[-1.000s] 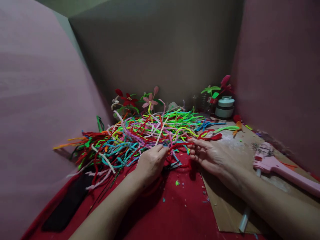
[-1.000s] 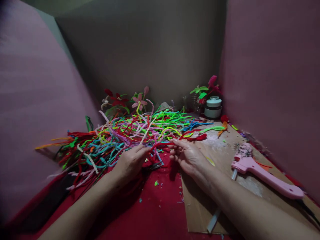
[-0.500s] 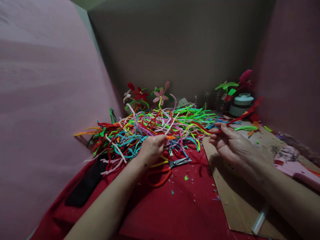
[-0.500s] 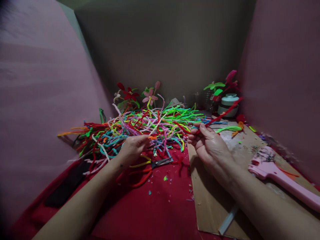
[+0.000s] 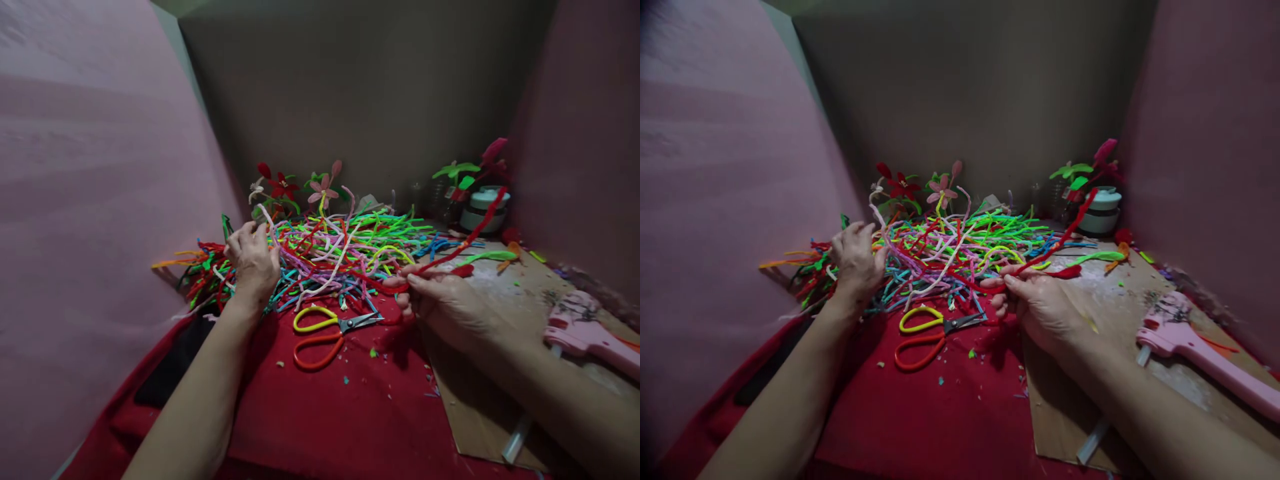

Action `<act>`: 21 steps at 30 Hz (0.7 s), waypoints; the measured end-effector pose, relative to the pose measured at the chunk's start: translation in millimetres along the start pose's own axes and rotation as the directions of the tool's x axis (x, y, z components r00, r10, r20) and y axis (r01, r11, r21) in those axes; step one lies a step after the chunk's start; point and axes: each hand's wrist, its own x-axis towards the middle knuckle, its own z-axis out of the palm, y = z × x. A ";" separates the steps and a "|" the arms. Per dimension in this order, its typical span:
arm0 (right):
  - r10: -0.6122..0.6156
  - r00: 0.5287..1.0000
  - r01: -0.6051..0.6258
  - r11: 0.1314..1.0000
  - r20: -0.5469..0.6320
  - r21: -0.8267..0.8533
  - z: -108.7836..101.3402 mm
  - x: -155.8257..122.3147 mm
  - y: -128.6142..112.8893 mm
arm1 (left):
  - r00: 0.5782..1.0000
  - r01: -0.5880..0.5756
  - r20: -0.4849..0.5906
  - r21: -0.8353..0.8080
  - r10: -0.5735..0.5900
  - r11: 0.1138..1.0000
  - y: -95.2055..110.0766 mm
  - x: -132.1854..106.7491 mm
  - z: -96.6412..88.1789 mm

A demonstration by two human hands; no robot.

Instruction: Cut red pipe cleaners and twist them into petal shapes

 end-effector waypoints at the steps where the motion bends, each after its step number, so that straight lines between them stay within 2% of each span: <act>1: 0.003 1.000 -0.002 1.000 0.013 -0.013 1.2 -1.0 0.7 | 0.997 -0.065 -0.051 -0.098 0.060 0.993 12.5 -4.1 -4.3; 3: 0.018 0.999 -0.016 0.999 0.040 -0.047 3.8 -2.9 1.1 | 0.985 -0.171 -0.055 -0.351 0.162 0.921 39.8 -13.8 -14.5; 4: 0.031 0.998 -0.028 0.997 0.053 -0.065 5.1 -3.6 1.1 | 0.980 -0.164 0.014 -0.504 0.198 0.848 52.7 -19.0 -19.2; 5: 0.043 0.997 -0.038 0.996 0.061 -0.082 6.3 -4.2 1.2 | 0.969 -0.089 0.125 -0.634 0.215 0.768 64.4 -24.3 -22.9; 6: 0.053 0.997 -0.046 0.994 0.061 -0.099 7.3 -4.7 1.5 | 0.931 0.055 0.286 -0.725 0.227 0.686 74.5 -29.3 -25.3; 7: 0.058 0.997 -0.051 0.992 0.056 -0.114 8.1 -5.0 2.1 | 0.852 0.242 0.461 -0.768 0.249 0.593 82.7 -34.1 -26.2; 9: 0.036 0.999 -0.031 0.991 0.038 -0.128 8.6 -5.1 4.7 | 0.613 0.606 0.731 -0.678 0.299 0.417 93.8 -42.7 -24.7; 10: 0.019 0.999 -0.014 0.992 0.035 -0.125 8.4 -5.0 6.4 | 0.496 0.735 0.804 -0.589 0.327 0.334 97.2 -46.6 -22.9; 11: 0.007 0.999 -0.002 0.993 0.039 -0.121 7.9 -4.8 8.4 | 0.403 0.822 0.842 -0.505 0.358 0.263 99.5 -50.2 -21.1; 12: 0.004 0.999 0.001 0.993 0.047 -0.117 7.2 -4.6 10.4 | 0.342 0.874 0.855 -0.442 0.390 0.203 101.0 -53.5 -19.6; 13: 0.012 0.998 -0.005 0.993 0.057 -0.116 6.3 -4.5 12.4 | 0.309 0.901 0.853 -0.404 0.420 0.158 102.0 -56.4 -18.7; 15: 0.039 0.997 -0.030 0.992 0.068 -0.123 4.8 -4.4 15.5 | 0.285 0.920 0.835 -0.376 0.471 0.110 103.1 -61.0 -18.9; 21: 0.090 0.995 -0.083 0.988 0.051 -0.131 4.5 -5.4 17.3 | 0.203 0.944 0.824 -0.307 0.529 0.116 104.7 -64.6 -23.1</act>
